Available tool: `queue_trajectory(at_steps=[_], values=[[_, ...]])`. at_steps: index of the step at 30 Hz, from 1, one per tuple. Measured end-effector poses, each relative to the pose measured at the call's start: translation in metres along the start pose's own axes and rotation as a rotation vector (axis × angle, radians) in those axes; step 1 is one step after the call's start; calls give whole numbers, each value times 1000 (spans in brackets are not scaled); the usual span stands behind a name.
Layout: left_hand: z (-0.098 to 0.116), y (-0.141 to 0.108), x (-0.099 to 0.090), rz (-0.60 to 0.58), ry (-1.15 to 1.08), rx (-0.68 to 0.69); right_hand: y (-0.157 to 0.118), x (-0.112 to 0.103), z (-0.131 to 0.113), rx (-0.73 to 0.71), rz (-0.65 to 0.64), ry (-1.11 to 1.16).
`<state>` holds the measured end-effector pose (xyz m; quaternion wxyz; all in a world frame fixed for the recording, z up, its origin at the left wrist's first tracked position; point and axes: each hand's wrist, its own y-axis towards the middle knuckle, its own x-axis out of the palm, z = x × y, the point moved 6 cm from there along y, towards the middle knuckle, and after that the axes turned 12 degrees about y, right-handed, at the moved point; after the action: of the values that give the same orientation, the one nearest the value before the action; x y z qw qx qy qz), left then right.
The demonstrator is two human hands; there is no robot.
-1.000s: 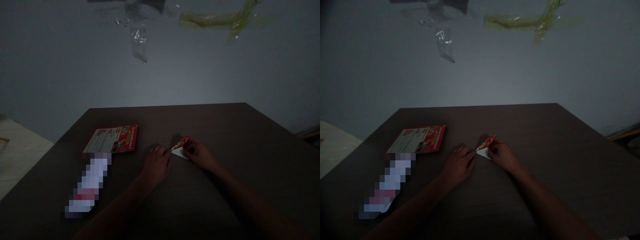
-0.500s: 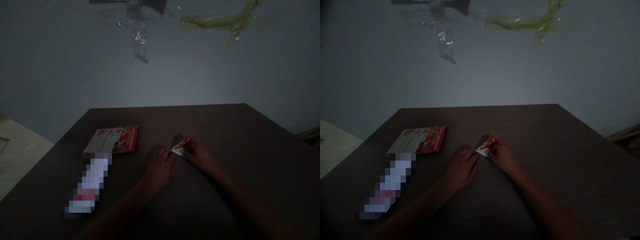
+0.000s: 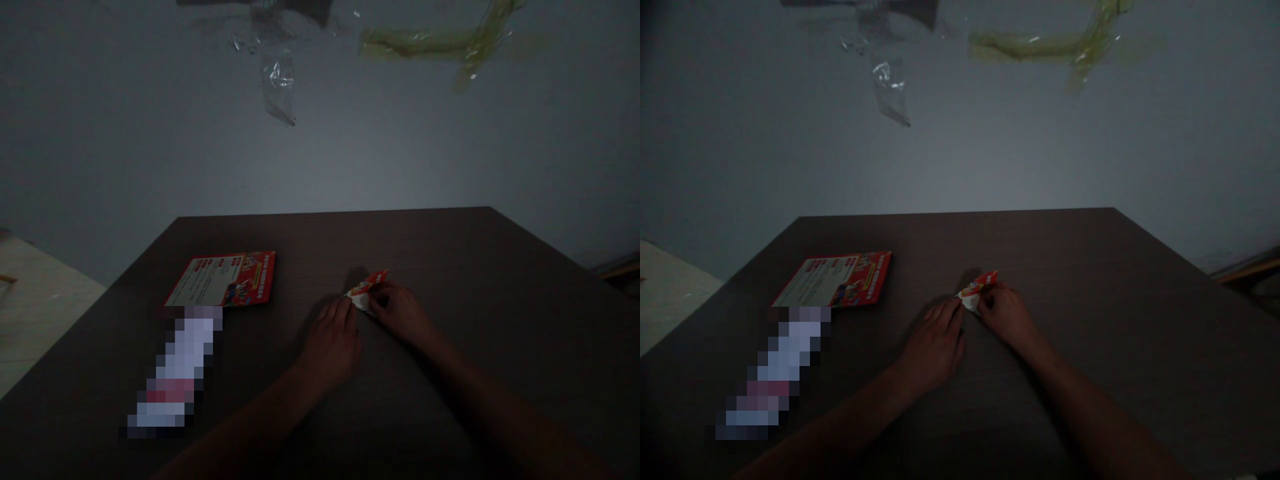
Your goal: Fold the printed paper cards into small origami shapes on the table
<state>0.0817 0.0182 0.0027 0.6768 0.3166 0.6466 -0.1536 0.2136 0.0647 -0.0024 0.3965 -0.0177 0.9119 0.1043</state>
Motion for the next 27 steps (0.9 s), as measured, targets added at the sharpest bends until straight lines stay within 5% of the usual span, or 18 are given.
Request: queue_trajectory(at_steps=[27], values=[[-18,0,-8,-17,64,-177,0,-1,1,64,-44,0]])
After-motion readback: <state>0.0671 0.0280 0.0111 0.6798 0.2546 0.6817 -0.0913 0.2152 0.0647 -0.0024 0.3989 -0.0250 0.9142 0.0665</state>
